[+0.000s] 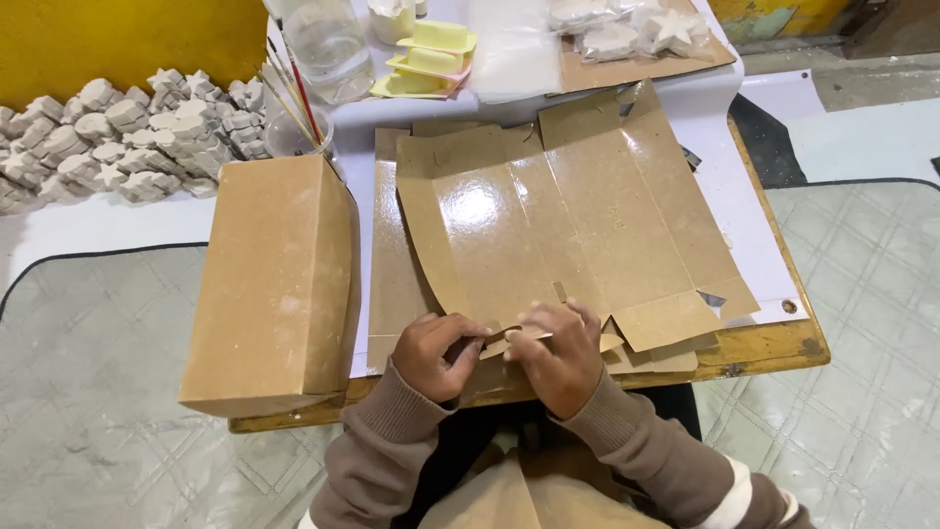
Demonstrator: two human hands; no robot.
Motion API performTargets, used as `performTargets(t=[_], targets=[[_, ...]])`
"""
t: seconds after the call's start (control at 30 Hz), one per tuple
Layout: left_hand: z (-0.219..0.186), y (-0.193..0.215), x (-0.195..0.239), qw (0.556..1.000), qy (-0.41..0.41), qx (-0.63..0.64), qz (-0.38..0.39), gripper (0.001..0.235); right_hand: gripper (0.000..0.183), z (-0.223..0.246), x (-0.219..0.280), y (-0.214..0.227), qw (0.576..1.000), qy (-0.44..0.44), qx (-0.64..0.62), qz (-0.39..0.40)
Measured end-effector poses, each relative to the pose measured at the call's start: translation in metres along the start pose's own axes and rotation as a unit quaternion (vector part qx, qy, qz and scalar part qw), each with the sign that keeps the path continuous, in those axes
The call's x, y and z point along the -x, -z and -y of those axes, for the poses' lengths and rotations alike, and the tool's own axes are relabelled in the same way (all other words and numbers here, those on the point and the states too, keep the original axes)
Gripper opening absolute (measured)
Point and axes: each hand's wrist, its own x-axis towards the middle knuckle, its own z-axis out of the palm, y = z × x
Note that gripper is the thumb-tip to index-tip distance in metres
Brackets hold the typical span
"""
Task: The person folds a flat cardboard sheet into a box shape by hand, aligning and tucking the side flaps and tabs to form the sides and bottom. The person then lifts and rotates the partially formed box to continue folding the remaining edges into place.
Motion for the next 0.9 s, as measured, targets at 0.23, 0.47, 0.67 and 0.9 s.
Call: performTargets(t=[0.23,0.47,0.67,0.9], targets=[[0.000,0.000,0.004,1.000,-0.002,-0.016,0.005,0.009,0.015,0.007,-0.007,0.005,1.000,0.011,0.002,0.022],[-0.001,-0.001,-0.001,1.000,-0.004,0.005,0.007,0.009,0.007,0.004,-0.009,0.002,1.000,0.014,0.007,0.015],[-0.007,0.000,-0.001,0.999,-0.002,0.032,0.011,0.011,0.008,0.004,-0.006,0.000,1.000,0.010,0.017,0.013],[-0.007,-0.001,0.001,0.998,0.013,0.065,0.013,0.009,0.010,0.006,-0.007,0.003,0.999,0.022,0.032,0.019]])
